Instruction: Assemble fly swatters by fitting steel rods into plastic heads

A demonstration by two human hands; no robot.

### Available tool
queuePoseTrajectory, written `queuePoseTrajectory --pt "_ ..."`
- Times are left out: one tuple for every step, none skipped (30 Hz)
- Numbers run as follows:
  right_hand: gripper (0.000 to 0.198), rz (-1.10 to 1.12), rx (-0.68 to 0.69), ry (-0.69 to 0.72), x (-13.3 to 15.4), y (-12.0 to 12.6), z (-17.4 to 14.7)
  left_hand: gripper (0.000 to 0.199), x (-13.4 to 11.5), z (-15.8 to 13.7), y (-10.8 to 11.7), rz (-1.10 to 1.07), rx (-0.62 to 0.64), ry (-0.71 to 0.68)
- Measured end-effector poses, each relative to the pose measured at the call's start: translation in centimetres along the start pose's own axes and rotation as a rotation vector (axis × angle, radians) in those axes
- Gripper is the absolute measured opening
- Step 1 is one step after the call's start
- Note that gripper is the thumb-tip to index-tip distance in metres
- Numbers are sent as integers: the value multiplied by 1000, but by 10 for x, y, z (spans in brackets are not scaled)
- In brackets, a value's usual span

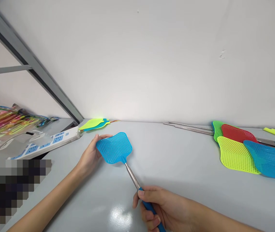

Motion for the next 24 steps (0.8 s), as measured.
queuePoseTrajectory --pt "21 -2 0 -3 0 0 0 45 -1 1 1 27 -1 -11" --pt "20 -5 -3 -6 0 0 0 45 -3 3 2 54 -4 -21" --pt "20 -9 -9 -8 1 1 0 45 -4 4 3 80 -9 -29" --pt "19 -13 -17 -4 1 1 -1 44 -5 6 5 102 -14 -35" --pt "19 -21 -28 7 3 2 -1 44 -6 8 6 120 -16 -46" --pt "19 -31 -40 21 4 3 -2 43 -7 9 7 137 -12 -62" --pt "19 -44 -52 38 6 4 -3 42 -8 11 9 155 -1 -84" --pt "19 -59 -65 55 9 5 -4 41 -10 13 10 180 13 -118" --pt "19 -75 -80 68 11 7 -5 39 -11 15 11 223 34 -151" --pt "21 -93 -101 80 14 9 -7 37 -13 16 12 290 47 -192" --pt "22 -116 -127 91 18 12 -8 35 -15 17 13 384 45 -239" --pt "25 -143 -161 104 22 15 -10 34 -17 18 15 492 36 -284" --pt "27 -177 -206 122 27 20 -12 33 -19 18 16 602 22 -328" --pt "30 -218 -257 142 34 24 -14 32 -21 19 17 703 7 -366" --pt "32 -267 -313 165 42 28 -17 31 -23 19 18 786 -4 -396" --pt "33 -323 -370 189 50 33 -20 31 -24 20 19 848 -13 -419" --pt "33 -387 -422 213 60 36 -24 31 -25 21 19 894 -16 -436" --pt "32 -450 -467 241 70 39 -29 32 -26 22 20 926 -17 -448" --pt "31 -516 -513 259 79 43 -34 32 -25 23 20 948 -17 -454" --pt "30 -602 -565 284 90 46 -41 33 -25 25 21 959 -16 -454" --pt "30 -703 -624 306 100 49 -48 33 -23 26 22 960 -15 -450" --pt "29 -803 -688 348 111 52 -57 33 -22 26 22 955 -11 -443" --pt "27 -888 -746 386 121 54 -66 34 -20 27 21 948 -6 -434" --pt "27 -966 -777 406 129 57 -74 34 -17 27 20 940 -2 -423"
Point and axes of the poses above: each hand's wrist, its own z-axis towards the middle knuckle, its own y-axis out of the back of the hand, x = y × z, the point moved 6 cm from there along z, towards the middle knuckle, and after that the axes turned 8 degrees about -z, right-handed, at the moved point
